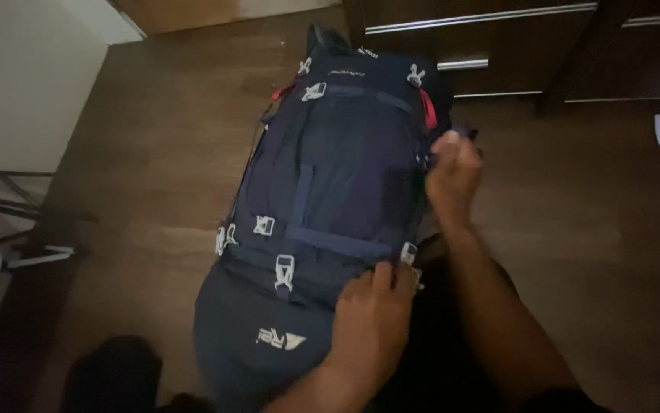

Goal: The person packs a backpack by securing various straps and buckles on the exterior, placing folded clothes into the main compartment, and organizing toiletries inside a smaller zippered pouch which is then placed in the bag.

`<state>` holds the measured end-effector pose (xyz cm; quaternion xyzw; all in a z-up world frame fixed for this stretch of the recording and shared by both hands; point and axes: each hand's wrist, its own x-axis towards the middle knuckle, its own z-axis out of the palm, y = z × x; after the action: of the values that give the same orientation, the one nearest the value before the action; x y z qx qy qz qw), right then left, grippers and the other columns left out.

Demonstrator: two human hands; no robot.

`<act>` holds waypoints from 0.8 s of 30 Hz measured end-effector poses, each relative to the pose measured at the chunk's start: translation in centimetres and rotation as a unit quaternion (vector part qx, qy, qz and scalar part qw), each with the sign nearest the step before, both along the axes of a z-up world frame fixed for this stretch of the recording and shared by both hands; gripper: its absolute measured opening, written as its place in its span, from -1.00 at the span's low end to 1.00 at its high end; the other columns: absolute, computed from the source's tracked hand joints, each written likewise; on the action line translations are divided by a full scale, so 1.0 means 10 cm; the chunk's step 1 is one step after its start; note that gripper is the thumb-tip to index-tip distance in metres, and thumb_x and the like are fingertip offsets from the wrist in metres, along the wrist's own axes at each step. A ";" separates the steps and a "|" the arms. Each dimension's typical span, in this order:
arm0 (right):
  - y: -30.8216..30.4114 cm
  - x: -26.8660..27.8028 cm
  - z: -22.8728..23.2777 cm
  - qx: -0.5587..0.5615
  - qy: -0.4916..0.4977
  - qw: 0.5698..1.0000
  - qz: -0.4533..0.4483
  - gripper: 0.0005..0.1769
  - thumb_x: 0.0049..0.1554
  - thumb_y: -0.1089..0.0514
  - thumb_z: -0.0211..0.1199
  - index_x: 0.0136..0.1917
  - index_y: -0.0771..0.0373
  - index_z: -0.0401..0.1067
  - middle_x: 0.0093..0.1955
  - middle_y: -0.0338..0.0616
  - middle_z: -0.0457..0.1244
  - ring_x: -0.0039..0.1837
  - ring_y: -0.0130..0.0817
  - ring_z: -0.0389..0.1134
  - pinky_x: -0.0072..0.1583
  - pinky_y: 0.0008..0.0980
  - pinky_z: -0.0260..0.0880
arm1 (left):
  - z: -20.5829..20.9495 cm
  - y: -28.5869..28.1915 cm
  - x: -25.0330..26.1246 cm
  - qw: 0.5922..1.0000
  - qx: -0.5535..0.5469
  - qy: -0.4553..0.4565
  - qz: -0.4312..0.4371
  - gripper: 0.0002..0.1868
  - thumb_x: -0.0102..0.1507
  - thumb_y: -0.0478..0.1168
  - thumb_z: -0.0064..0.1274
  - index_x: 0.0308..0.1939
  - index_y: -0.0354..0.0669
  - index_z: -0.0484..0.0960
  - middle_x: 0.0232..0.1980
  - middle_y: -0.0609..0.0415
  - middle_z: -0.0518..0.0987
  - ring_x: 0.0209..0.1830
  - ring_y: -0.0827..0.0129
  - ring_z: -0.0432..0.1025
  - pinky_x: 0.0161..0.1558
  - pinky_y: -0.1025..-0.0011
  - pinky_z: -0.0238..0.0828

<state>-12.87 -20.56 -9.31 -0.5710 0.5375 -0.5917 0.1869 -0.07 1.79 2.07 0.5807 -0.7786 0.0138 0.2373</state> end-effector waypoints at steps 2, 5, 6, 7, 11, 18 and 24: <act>-0.11 -0.09 -0.08 -0.045 0.021 0.999 0.003 -0.44 0.50 -0.07 -0.15 -0.21 0.29 0.34 -0.33 -0.06 0.20 -0.26 -0.23 0.24 -0.16 -0.18 0.22 | 0.02 -0.01 0.02 0.999 0.026 -0.018 -0.007 -0.76 0.23 -0.31 0.00 -0.05 -0.29 0.62 -0.34 -0.04 0.54 -0.36 0.18 0.48 -0.31 0.26 0.39; -0.29 -0.13 -0.60 -0.070 0.059 0.996 0.005 -0.43 0.52 -0.06 -0.13 -0.24 0.29 0.31 -0.33 -0.07 0.19 -0.26 -0.23 0.22 -0.15 -0.16 0.22 | 0.00 0.09 0.01 0.996 0.073 -0.036 -0.025 -0.77 0.26 -0.29 -0.02 -0.04 -0.24 0.63 -0.27 -0.05 0.51 -0.30 0.16 0.44 -0.26 0.23 0.34; -0.41 -0.09 -0.83 -0.054 0.071 0.996 0.000 -0.42 0.52 -0.05 -0.12 -0.26 0.29 0.29 -0.33 -0.10 0.18 -0.26 -0.25 0.21 -0.15 -0.16 0.23 | 0.01 0.09 0.04 0.994 0.091 -0.042 -0.040 -0.79 0.29 -0.28 -0.04 -0.04 -0.21 0.63 -0.26 -0.04 0.50 -0.26 0.14 0.43 -0.21 0.20 0.32; -0.42 -0.17 -0.94 -0.051 0.072 0.996 0.001 -0.42 0.52 -0.05 -0.12 -0.26 0.29 0.29 -0.33 -0.10 0.18 -0.26 -0.25 0.21 -0.15 -0.16 0.23 | -0.01 0.12 0.04 0.994 0.093 -0.040 -0.040 -0.79 0.29 -0.28 -0.04 -0.04 -0.21 0.63 -0.26 -0.04 0.50 -0.26 0.14 0.43 -0.21 0.20 0.32; -0.45 -0.18 -0.80 -0.068 0.071 0.995 0.018 -0.45 0.53 -0.03 -0.09 -0.24 0.24 0.34 -0.33 -0.19 0.19 -0.24 -0.34 0.18 -0.12 -0.20 0.20 | -0.02 0.19 0.13 0.998 0.022 -0.059 -0.026 -0.68 0.26 -0.28 -0.07 0.06 -0.21 0.62 -0.20 -0.05 0.49 -0.18 0.12 0.41 -0.15 0.22 0.30; -0.25 -0.33 0.30 0.010 -0.171 0.979 0.107 -0.54 0.49 -0.07 -0.03 -0.17 0.20 0.34 -0.25 -0.26 0.17 -0.18 -0.44 0.15 -0.09 -0.37 0.16 | 0.14 0.13 0.13 0.994 0.059 0.040 -0.084 -0.68 0.23 -0.19 0.11 0.02 -0.26 0.63 0.14 -0.13 0.51 0.14 0.06 0.35 0.05 0.20 0.29; -0.77 -0.39 0.05 0.204 -0.262 0.933 0.137 -0.68 0.36 -0.06 0.01 -0.17 0.09 0.37 -0.27 -0.32 0.23 -0.21 -0.46 0.23 -0.13 -0.40 0.25 | 0.15 0.06 0.19 0.997 0.026 0.031 -0.066 -0.54 0.09 -0.11 0.28 0.00 -0.27 0.65 0.14 -0.16 0.51 0.27 -0.05 0.30 0.14 0.08 0.24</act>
<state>-16.77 -28.29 -8.82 -0.4129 0.4953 -0.5664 0.5132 1.85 2.41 3.58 0.5339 -0.8079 -0.0405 0.2462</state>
